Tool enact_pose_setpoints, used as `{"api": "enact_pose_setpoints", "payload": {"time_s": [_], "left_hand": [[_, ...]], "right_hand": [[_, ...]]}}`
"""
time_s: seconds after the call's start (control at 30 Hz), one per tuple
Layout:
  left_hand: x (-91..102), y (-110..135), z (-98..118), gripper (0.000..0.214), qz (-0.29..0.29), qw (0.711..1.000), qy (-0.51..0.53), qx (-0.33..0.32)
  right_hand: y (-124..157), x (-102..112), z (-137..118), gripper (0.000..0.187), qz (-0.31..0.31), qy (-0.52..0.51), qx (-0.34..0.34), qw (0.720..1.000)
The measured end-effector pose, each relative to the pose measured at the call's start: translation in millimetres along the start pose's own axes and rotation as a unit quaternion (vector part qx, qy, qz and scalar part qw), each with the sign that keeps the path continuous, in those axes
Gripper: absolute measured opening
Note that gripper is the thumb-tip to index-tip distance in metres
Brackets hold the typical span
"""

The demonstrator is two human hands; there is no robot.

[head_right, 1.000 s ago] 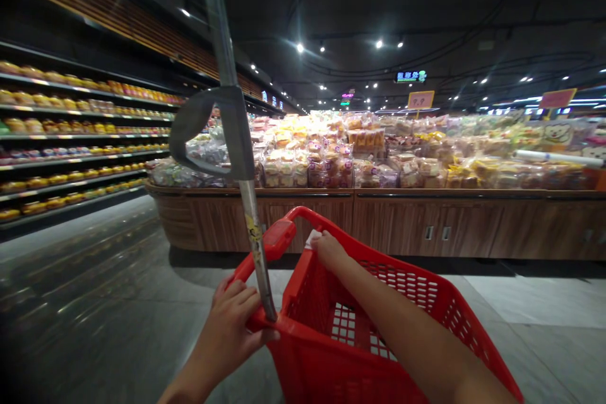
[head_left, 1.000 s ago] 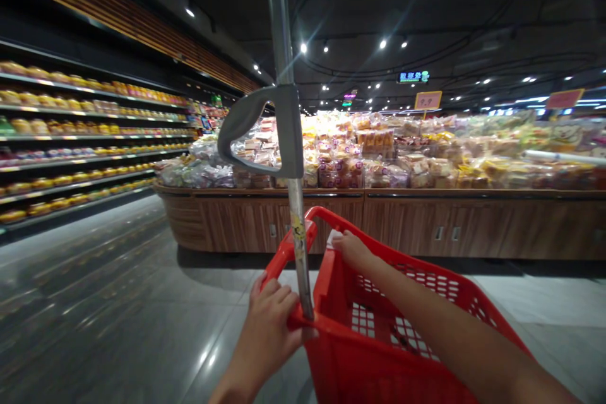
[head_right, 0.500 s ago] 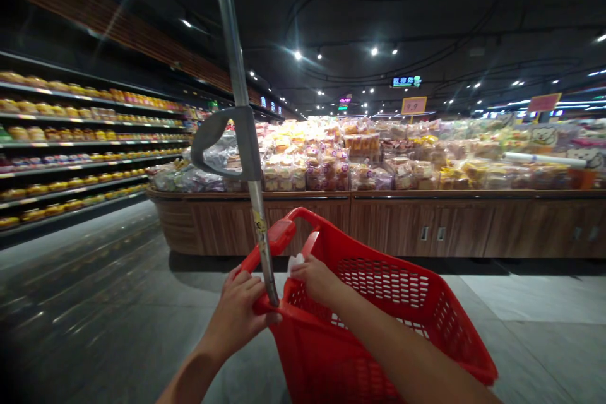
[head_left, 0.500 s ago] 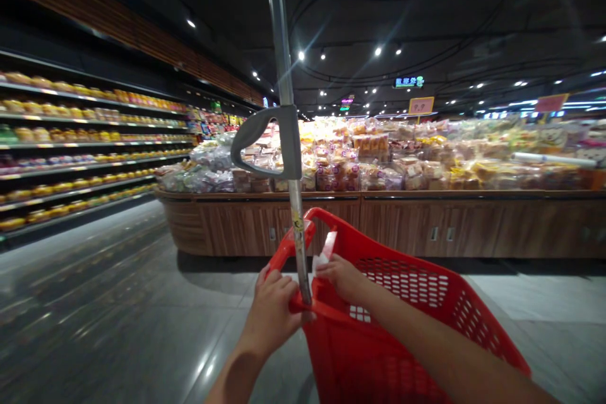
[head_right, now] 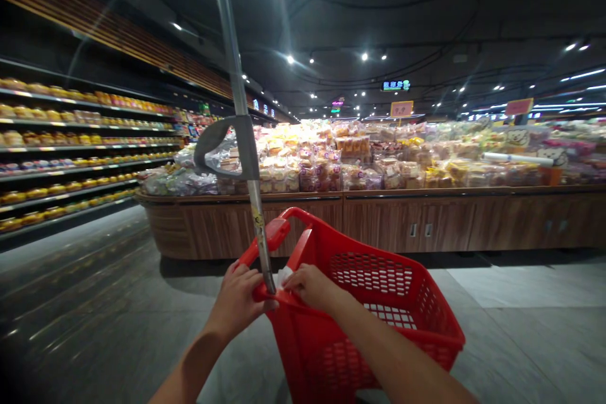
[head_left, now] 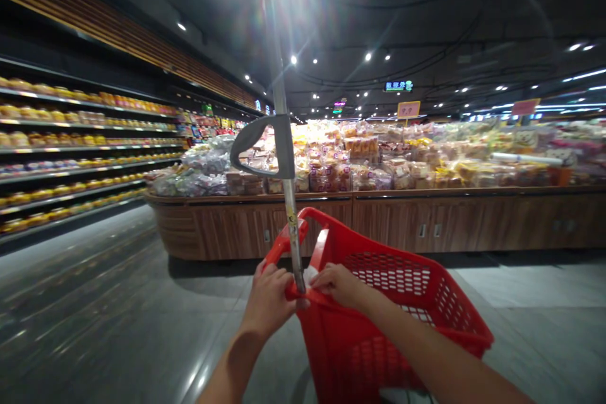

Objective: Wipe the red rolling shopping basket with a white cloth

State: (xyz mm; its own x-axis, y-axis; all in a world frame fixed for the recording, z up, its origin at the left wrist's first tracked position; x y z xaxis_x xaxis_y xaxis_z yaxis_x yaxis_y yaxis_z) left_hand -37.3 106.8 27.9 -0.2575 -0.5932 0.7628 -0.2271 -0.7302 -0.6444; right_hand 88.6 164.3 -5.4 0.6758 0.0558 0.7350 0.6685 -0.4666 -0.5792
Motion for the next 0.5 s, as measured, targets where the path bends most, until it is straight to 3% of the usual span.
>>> {"api": "enact_pose_setpoints", "payload": {"time_s": [0.13,0.23,0.3,0.4,0.5], "left_hand": [[-2.3,-2.8,-3.9,0.025,-0.001,1.0,-0.003,-0.005],[0.3,5.5,-6.7,0.045,0.058,0.998,-0.029,0.007],[2.6,22.1,-0.8,0.065,0.121,0.991,-0.053,0.009],[-5.6,57.3,28.1,0.068,0.173,0.982,-0.042,-0.062],[-28.3,85.3,62.0,0.071,0.127,0.979,0.014,-0.158]], "right_hand": [[27.5,25.3,0.0,0.032,0.126,-0.058,-0.108,0.985],[65.0,34.1,-17.4,0.032,0.207,-0.144,-0.147,0.957],[90.7,28.3,-27.7,0.03,0.22,-0.164,-0.184,0.944],[119.7,11.7,-32.7,0.022,0.209,-0.129,-0.253,0.936],[128.3,-1.2,-33.8,0.017,0.192,-0.121,-0.277,0.934]]}}
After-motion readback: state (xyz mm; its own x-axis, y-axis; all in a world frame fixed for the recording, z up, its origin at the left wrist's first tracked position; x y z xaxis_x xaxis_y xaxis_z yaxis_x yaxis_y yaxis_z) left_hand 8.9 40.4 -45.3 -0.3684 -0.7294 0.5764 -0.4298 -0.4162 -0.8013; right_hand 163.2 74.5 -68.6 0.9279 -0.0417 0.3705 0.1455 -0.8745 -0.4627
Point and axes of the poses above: each hand's wrist, its own y-axis away from the middle knuckle, its own x-axis out of the back of the hand, z = x × y, the point moved 7 cm from there along -y, towards the middle knuckle, and after that the axes turned 4 degrees about z, right-handed, at the moved point
